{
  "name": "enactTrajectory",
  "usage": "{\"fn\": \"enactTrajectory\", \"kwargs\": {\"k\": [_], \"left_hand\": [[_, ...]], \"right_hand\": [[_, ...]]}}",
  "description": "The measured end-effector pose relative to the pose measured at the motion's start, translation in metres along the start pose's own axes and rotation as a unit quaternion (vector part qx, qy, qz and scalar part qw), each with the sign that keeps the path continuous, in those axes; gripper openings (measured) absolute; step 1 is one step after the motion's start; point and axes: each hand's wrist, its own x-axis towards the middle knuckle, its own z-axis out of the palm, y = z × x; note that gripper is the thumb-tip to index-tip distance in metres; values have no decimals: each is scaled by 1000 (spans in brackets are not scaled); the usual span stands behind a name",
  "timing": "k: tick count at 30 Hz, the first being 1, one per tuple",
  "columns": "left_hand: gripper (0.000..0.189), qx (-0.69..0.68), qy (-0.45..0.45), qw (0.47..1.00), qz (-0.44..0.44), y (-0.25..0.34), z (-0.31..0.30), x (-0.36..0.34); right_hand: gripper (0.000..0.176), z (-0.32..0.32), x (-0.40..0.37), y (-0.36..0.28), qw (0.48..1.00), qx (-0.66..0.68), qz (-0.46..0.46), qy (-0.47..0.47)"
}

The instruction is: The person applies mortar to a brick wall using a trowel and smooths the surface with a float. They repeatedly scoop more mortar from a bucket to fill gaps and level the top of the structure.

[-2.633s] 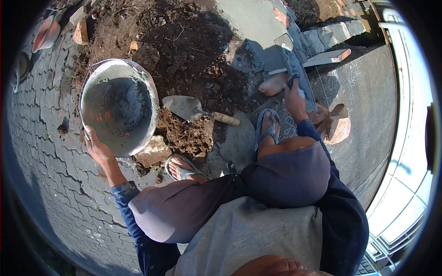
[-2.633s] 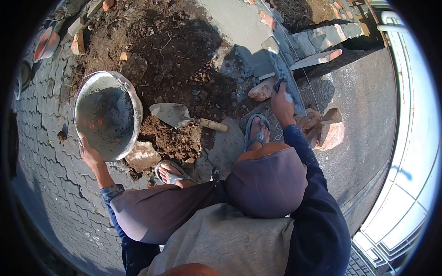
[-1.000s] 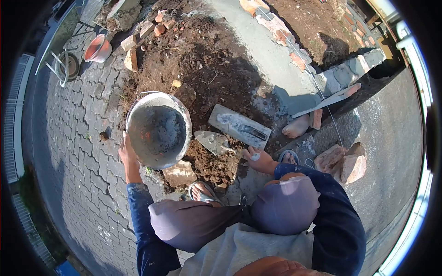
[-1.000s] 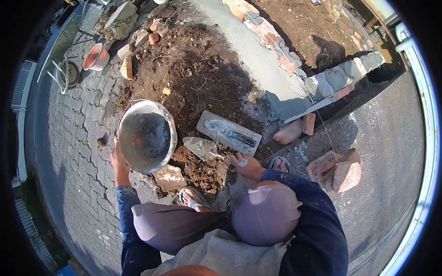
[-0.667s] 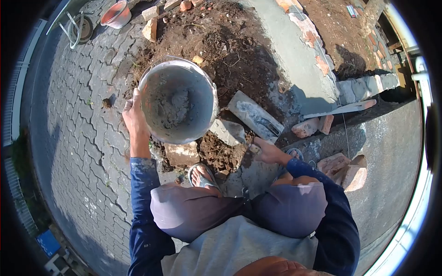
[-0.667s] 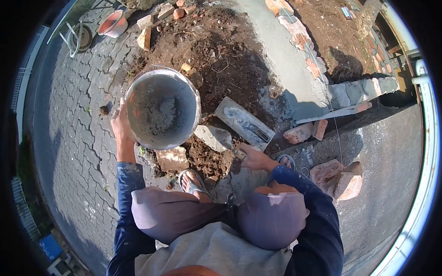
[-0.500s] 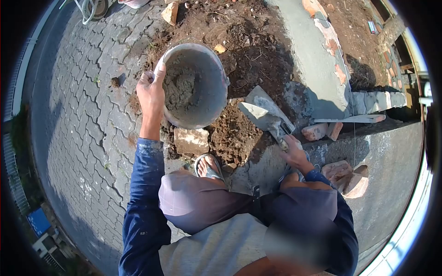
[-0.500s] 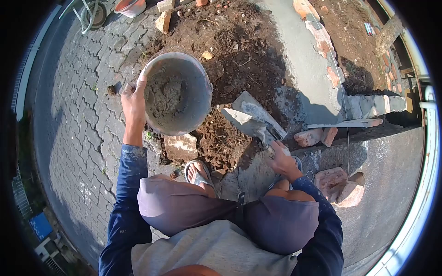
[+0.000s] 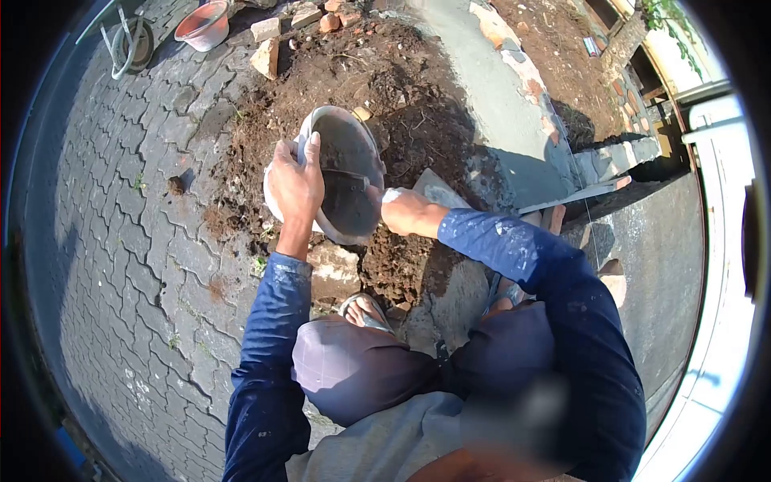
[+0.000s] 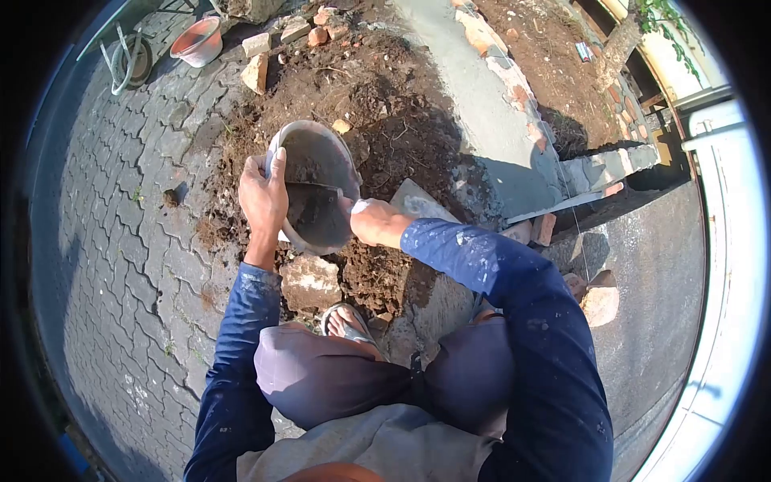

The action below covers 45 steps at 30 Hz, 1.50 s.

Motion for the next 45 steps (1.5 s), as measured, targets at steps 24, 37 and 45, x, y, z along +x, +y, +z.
{"fn": "enactTrajectory", "kwargs": {"k": [24,37,45], "left_hand": [[39,-45,-53,997,20,-13,-11,12],[40,-18,-20,999,-24,8,20,15],[38,-42,4,994,-96,7,25,36]], "right_hand": [[18,19,47,78,905,-236,-119,332],[46,47,9,76,960,159,-168,160],[37,48,15,128,919,319,-121,199]]}}
